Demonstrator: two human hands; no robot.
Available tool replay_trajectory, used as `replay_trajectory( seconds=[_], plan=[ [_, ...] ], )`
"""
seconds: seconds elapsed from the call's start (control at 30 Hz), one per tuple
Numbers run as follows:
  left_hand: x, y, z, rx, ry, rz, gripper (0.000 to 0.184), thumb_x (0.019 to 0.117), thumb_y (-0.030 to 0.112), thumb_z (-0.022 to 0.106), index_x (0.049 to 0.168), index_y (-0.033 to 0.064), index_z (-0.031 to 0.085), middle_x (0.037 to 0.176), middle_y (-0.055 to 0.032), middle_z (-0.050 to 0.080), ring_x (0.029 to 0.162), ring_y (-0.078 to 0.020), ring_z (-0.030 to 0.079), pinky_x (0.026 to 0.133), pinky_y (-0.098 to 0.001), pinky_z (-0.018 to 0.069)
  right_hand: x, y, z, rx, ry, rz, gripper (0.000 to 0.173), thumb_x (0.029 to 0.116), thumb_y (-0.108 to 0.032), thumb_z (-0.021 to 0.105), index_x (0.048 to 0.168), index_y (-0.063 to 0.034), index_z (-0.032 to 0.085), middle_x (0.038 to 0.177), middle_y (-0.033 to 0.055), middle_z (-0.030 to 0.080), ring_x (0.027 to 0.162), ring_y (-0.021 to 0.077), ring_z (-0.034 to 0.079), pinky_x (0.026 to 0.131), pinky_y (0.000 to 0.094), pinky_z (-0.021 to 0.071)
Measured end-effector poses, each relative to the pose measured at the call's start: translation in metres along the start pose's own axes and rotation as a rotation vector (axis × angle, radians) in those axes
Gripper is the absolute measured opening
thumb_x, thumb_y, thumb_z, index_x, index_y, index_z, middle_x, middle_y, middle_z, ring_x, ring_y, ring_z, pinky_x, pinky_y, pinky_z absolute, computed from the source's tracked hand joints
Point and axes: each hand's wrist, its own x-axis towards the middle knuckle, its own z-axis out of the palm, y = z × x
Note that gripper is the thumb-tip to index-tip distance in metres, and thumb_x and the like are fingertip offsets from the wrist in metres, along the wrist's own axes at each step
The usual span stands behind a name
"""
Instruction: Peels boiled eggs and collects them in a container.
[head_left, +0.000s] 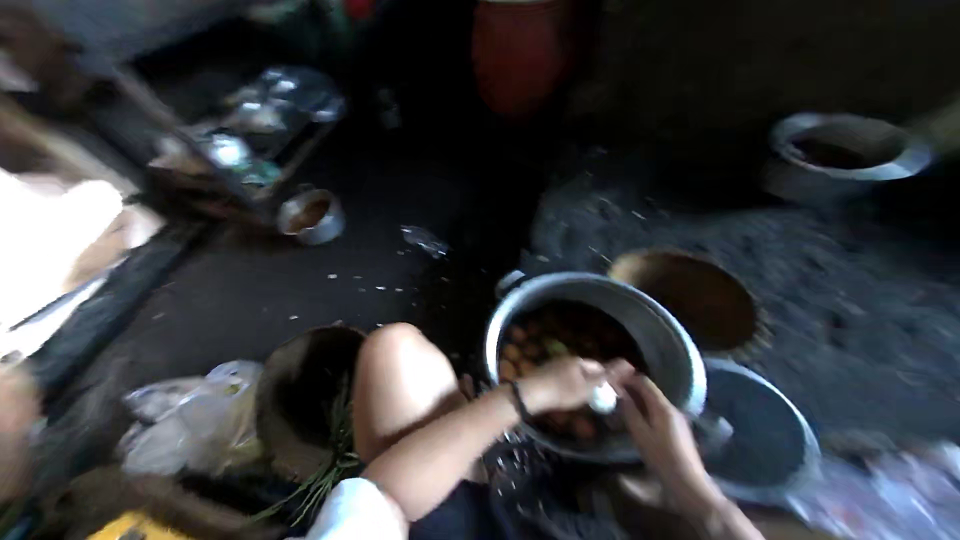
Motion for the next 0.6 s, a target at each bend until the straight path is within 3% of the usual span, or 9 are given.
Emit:
replay_trajectory(
  seconds=[0.03, 0.1, 0.17, 0.23, 0.33, 0.47, 0.6],
  plan=[
    [0.001, 0.002, -0.002, -0.050, 0.024, 0.035, 0.038, 0.1105, 0.018, 0.040, 0.129, -0.0074, 0.061, 0.121, -0.0229, 0.067, 0.114, -0.0277, 0.065, 0.103, -0.0452, 0.0495, 0.003, -0.003, -0.004, 0.037, 0.027, 0.025, 0.024, 0.1045, -0.013, 0.053, 0.118, 0.0039, 0.065, 0.102, 0.0133, 0.071, 0.089, 0.0146, 0.070, 0.082, 0.0354, 0.0594],
    [0.008, -0.010, 0.002, -0.145, 0.098, 0.148, 0.037, 0.1091, 0.012, 0.036, 0.131, -0.0086, 0.057, 0.123, -0.0201, 0.066, 0.115, -0.0217, 0.063, 0.104, -0.0382, 0.0491, 0.007, -0.004, -0.012, 0.150, 0.014, 0.055, 0.026, 0.1056, -0.011, 0.049, 0.117, 0.0049, 0.067, 0.104, 0.0120, 0.071, 0.091, 0.0113, 0.069, 0.086, 0.0316, 0.0587],
    [0.015, -0.028, 0.011, -0.200, 0.120, 0.209, 0.039, 0.1103, 0.023, 0.031, 0.132, -0.0021, 0.053, 0.115, -0.0128, 0.065, 0.105, -0.0161, 0.063, 0.094, -0.0367, 0.0527, 0.003, 0.002, -0.015, 0.268, -0.013, 0.059, 0.027, 0.1054, -0.013, 0.049, 0.122, 0.0021, 0.065, 0.107, 0.0103, 0.071, 0.091, 0.0115, 0.070, 0.085, 0.0330, 0.0600],
    [0.011, -0.031, 0.016, -0.245, 0.131, 0.202, 0.043, 0.1111, 0.034, 0.029, 0.133, 0.0057, 0.052, 0.106, -0.0054, 0.062, 0.095, -0.0105, 0.060, 0.085, -0.0331, 0.0519, -0.001, 0.004, -0.012, 0.297, -0.026, 0.038, 0.032, 0.1029, -0.022, 0.059, 0.129, -0.0033, 0.061, 0.104, 0.0078, 0.072, 0.086, 0.0123, 0.071, 0.079, 0.0342, 0.0620],
    [0.003, -0.026, 0.022, -0.288, 0.174, 0.211, 0.038, 0.1106, 0.035, 0.026, 0.128, 0.0119, 0.051, 0.096, 0.0019, 0.059, 0.084, -0.0043, 0.056, 0.076, -0.0251, 0.0493, -0.002, 0.000, -0.004, 0.224, 0.007, 0.042, 0.038, 0.0993, -0.024, 0.069, 0.132, -0.0064, 0.058, 0.099, 0.0074, 0.073, 0.082, 0.0134, 0.072, 0.077, 0.0336, 0.0620],
    [-0.001, -0.025, 0.029, -0.258, 0.225, 0.235, 0.042, 0.1112, 0.032, 0.021, 0.126, 0.0089, 0.053, 0.096, -0.0009, 0.058, 0.085, -0.0055, 0.056, 0.077, -0.0250, 0.0483, -0.005, -0.004, -0.004, 0.158, 0.019, 0.046, 0.030, 0.1038, -0.016, 0.060, 0.131, -0.0050, 0.058, 0.098, 0.0111, 0.071, 0.075, 0.0152, 0.070, 0.070, 0.0333, 0.0612],
    [0.014, -0.029, 0.032, -0.257, 0.271, 0.272, 0.041, 0.1108, 0.025, 0.020, 0.109, 0.0072, 0.056, 0.100, -0.0013, 0.054, 0.089, -0.0045, 0.055, 0.082, -0.0228, 0.0470, -0.006, -0.006, -0.002, 0.073, 0.023, -0.016, 0.035, 0.1019, -0.022, 0.065, 0.130, -0.0025, 0.057, 0.095, 0.0111, 0.071, 0.079, 0.0159, 0.071, 0.072, 0.0340, 0.0608]
  ],
)
